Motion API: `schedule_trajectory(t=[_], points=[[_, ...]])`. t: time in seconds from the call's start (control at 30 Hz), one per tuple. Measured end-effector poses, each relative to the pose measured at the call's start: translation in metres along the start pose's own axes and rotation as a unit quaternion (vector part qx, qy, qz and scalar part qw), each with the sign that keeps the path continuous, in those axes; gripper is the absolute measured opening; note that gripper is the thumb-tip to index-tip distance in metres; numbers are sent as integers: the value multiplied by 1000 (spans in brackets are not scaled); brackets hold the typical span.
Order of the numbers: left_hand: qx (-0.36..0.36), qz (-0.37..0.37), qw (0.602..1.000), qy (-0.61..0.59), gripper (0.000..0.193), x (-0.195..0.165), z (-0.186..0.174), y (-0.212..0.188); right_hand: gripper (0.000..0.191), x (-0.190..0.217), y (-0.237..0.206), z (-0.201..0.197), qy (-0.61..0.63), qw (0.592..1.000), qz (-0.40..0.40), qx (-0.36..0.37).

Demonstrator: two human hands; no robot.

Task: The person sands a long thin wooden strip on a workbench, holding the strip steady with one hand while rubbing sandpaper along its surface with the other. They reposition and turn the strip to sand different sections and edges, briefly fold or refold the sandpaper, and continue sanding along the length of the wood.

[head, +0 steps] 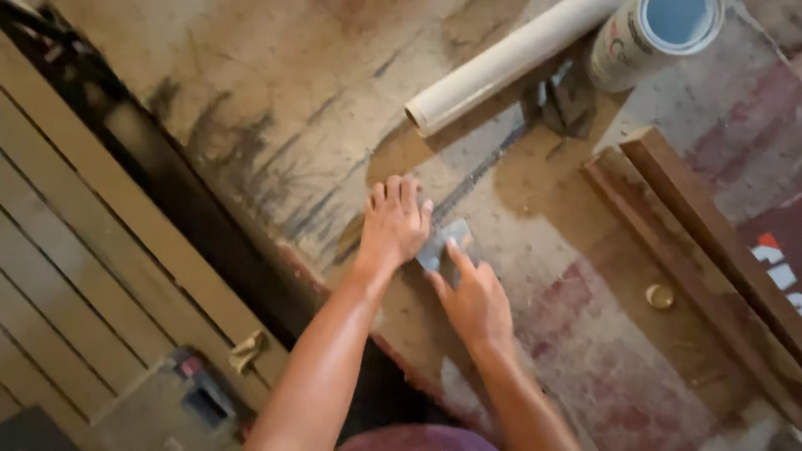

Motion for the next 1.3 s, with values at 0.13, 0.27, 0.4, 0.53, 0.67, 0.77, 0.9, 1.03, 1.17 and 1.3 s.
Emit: schedule_trajectory(t=[0.13,0.27,0.4,0.53,0.67,0.77,0.9,1.03,1.17,1.3], points=[[14,-27,999,-25,32,7,1,2,59,-23,-31,-5,-50,997,52,36],[-3,-41,999,-16,28,6,5,2,58,-22,-27,-1,-41,999,-1,2],[31,-53,998,-13,28,13,15,2,59,-21,-17,8,-58,998,-16,26],[-65,7,997,31,32,10,7,8,61,-33,-27,5,-66,996,14,60],[41,-79,996,-4,29,17,22,8,64,-47,-35,2,-67,994,35,80],[56,-93,994,-17,25,17,25,2,64,-49,-38,0,-53,994,10,92],[32,-76,996,-28,24,21,24,2,65,-53,-36,1,-70,988,56,128],[27,-75,996,-34,22,22,26,1,67,-49,-32,-1,-79,990,39,112],[26,-79,996,-2,25,18,26,0,68,-42,-28,-8,-66,995,-32,67],[43,-97,994,-1,25,20,25,4,68,-35,-19,-9,-82,994,-67,33]])
Point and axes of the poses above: each hand's wrist, its own y-axis towards the middle knuckle, its own z-axis out of the palm, x = y × z, the point moved 5 cm from there along y, towards the middle knuckle, and after that the axes turned 5 degrees about z, right-handed, at the moved point
